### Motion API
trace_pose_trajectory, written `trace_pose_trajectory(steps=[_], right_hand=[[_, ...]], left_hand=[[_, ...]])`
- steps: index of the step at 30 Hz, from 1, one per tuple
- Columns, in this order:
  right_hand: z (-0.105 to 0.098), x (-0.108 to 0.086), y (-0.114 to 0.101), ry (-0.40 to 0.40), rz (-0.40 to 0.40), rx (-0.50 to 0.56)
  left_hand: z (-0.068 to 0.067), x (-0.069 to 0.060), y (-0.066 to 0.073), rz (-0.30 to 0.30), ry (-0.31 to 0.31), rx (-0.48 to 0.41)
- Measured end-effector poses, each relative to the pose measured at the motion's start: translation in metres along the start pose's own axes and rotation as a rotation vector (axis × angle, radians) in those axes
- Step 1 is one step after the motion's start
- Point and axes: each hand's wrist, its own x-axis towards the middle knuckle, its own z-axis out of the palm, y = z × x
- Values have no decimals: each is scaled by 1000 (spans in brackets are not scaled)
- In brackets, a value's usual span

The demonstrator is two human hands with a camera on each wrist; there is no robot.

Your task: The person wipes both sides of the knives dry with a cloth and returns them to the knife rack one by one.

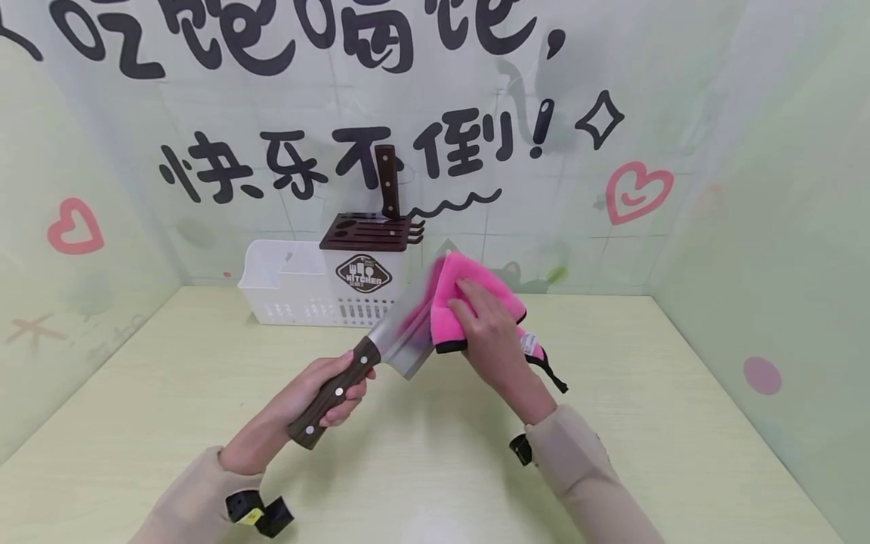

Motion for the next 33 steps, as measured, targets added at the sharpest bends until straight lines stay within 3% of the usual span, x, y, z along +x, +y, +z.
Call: trace_pose_trajectory(steps=[10,20,33], right_hand=[[-3,2,7,15,40,-17],[-5,2,10,33,53,-10],[-4,0,3,11,-3,-18]], left_hand=[[-6,-4,2,49,-105,-71],[-11,-10,4,47,-137,-61],[-14,-9,3,55,-197,-175]])
